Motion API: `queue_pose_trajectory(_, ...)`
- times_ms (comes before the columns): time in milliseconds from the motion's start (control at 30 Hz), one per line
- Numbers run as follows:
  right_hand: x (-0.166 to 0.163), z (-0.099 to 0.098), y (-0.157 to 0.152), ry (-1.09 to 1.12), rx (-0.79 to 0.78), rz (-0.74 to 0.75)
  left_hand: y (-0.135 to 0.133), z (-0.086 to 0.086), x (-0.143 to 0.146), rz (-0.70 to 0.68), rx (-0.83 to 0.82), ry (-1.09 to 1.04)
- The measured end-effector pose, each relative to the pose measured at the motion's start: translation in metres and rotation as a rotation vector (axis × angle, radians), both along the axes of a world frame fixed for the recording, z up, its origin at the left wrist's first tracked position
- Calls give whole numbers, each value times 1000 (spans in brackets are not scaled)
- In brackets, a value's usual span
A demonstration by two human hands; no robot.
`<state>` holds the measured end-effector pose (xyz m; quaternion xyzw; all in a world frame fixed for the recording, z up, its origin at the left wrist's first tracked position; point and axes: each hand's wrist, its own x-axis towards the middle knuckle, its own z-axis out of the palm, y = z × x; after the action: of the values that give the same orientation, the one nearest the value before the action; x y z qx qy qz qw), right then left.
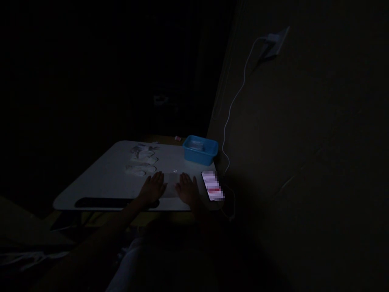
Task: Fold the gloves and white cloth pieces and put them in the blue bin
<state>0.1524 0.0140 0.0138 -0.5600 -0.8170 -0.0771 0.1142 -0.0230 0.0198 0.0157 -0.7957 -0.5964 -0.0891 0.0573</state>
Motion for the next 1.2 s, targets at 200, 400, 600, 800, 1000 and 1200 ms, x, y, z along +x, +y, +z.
queue_pose_trajectory(200, 17, -3, 4, 20, -36, -83, -2, 1, 0, -2, 20, 11)
queue_pose_trajectory(400, 16, 1, 1, 42, -50, -87, 0, -3, -2, -14, 44, -6)
queue_pose_trajectory(600, 17, 1, 0, 46, -46, -87, 6, -6, -7, 3, 141, -102)
queue_pose_trajectory(800, 15, 3, -1, 61, -51, -94, 9, -2, -5, -58, 183, -157)
queue_pose_trajectory(1000, 15, 3, -1, 71, -34, -100, 5, 4, 47, -295, 71, -92)
queue_pose_trajectory(1200, 15, 3, -3, 66, -16, -91, 7, -2, 63, -276, 4, -82)
